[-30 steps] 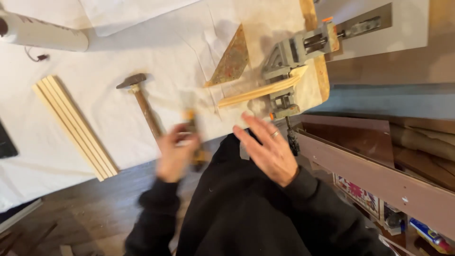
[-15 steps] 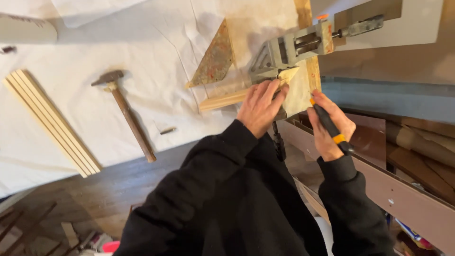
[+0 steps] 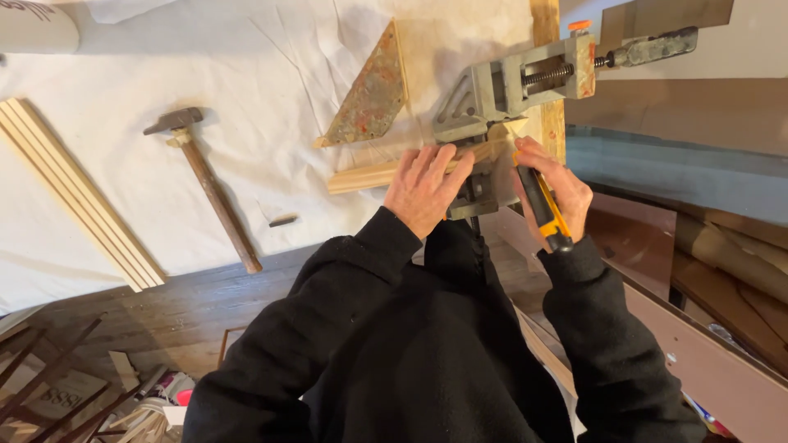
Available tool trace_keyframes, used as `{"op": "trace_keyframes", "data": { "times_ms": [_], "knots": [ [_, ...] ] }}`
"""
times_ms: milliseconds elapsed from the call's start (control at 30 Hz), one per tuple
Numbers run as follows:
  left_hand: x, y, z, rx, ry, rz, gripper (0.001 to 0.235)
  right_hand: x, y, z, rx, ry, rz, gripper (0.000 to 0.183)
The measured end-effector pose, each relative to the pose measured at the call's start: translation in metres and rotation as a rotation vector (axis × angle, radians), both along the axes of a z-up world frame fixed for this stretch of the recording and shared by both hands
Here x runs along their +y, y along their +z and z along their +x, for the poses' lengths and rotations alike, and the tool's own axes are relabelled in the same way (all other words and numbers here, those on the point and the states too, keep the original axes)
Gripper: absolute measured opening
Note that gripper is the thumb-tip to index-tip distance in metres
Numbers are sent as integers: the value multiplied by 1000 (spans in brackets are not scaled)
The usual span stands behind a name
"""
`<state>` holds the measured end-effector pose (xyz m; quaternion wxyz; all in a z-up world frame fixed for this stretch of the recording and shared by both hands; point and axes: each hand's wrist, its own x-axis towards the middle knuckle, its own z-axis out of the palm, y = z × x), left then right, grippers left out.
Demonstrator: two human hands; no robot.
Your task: The person assembles a wooden picture frame. They apply wood glue from a bottle to the mitered ends of frame moulding pieces, fit the corners together, place the frame in a corner clamping vise, tighten the clamp, and tap brads into the joint with a hammer.
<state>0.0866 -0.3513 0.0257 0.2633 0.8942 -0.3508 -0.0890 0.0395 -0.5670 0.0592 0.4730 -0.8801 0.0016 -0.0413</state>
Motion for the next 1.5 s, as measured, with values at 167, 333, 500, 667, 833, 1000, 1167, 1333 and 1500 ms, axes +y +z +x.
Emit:
{"op": "trace_keyframes", "data": {
  "times_ms": [167,333,500,667,833,1000,1167,1333,1500],
  "knots": [
    [-5,-8,-6,-97,98,9,39,-4,-10,3,24,27,-12,31],
    [-4,-10,-6,-73,111,-12,39,-8,-8,7,99,82,-52,35],
    [-5,-14,-8,-89,127,0,39,-5,2,14,104,182,-214,44],
    [-7,-17,-8,-100,127,20,37,-20,-18,7,110,267,-145,44],
    [-4,-10,-10,-89,131,1,40,-19,-16,9,89,278,-146,50],
    [-5,-18,-14,-136,160,6,39,-19,-16,15,92,220,-109,39],
    [-9,-19,-7,-161,136,17,36,-18,-15,18,59,303,-155,40],
    [-9,-16,-9,-131,115,47,35,-29,-31,9,74,384,-98,42],
    [-6,-10,-10,-109,116,56,39,-24,-19,15,48,378,-96,45]
  ]
}}
